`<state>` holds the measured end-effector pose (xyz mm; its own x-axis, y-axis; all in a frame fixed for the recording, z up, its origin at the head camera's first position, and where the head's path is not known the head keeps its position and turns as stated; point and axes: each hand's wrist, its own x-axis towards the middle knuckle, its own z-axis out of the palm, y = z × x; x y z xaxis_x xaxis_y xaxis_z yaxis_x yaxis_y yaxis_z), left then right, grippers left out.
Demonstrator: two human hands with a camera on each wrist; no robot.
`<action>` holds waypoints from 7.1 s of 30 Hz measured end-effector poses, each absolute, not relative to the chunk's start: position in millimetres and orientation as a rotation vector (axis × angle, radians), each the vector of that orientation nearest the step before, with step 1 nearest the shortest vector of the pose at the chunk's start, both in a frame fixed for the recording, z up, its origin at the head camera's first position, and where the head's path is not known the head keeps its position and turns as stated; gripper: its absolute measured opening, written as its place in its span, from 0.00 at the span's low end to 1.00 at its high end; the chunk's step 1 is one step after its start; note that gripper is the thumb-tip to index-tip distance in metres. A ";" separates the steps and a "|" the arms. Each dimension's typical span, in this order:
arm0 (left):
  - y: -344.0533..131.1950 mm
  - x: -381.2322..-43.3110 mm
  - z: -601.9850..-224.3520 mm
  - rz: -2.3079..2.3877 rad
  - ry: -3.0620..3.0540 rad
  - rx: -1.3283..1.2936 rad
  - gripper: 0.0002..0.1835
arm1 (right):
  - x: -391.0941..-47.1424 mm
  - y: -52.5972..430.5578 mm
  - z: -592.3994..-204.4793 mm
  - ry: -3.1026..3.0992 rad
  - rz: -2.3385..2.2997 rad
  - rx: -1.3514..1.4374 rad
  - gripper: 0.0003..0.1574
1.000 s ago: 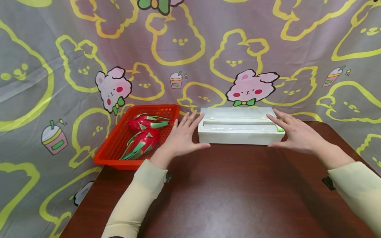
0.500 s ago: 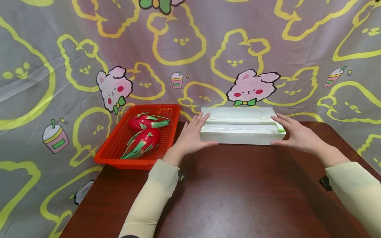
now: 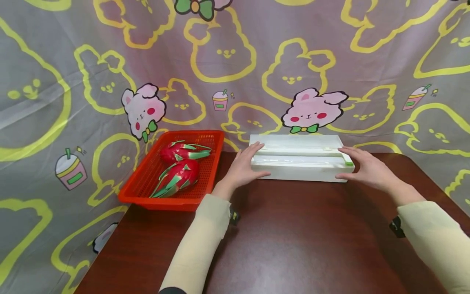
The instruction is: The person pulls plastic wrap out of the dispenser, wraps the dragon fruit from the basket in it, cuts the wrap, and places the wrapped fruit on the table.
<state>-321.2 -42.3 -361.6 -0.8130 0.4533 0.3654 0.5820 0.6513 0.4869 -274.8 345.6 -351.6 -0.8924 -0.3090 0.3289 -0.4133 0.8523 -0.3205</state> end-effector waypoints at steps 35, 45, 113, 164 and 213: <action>-33.1 -374.6 -396.6 -1.169 -2.730 -0.709 0.26 | -307.4 346.2 -379.6 -2.873 0.703 0.354 0.46; -32.0 -380.9 -399.4 -1.131 -2.758 -0.654 0.17 | -312.6 349.8 -386.5 -2.842 0.698 0.391 0.35; -30.8 -389.9 -392.6 -1.569 -2.462 -0.415 0.05 | -328.7 340.4 -364.7 -2.687 0.984 0.136 0.26; -25.7 -380.9 -319.4 -1.811 -2.209 -0.399 0.08 | -312.8 347.8 -292.2 -2.609 1.145 0.093 0.33; -48.9 -376.7 -242.6 -1.846 -2.325 -0.559 0.12 | -305.3 350.6 -226.4 -2.467 1.447 0.209 0.11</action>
<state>-376.7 -48.9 -242.6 -0.9243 0.2100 0.3186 0.3579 0.1877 0.9147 -305.3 350.6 -226.4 -0.9522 0.0135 0.3050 -0.2597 0.4897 -0.8323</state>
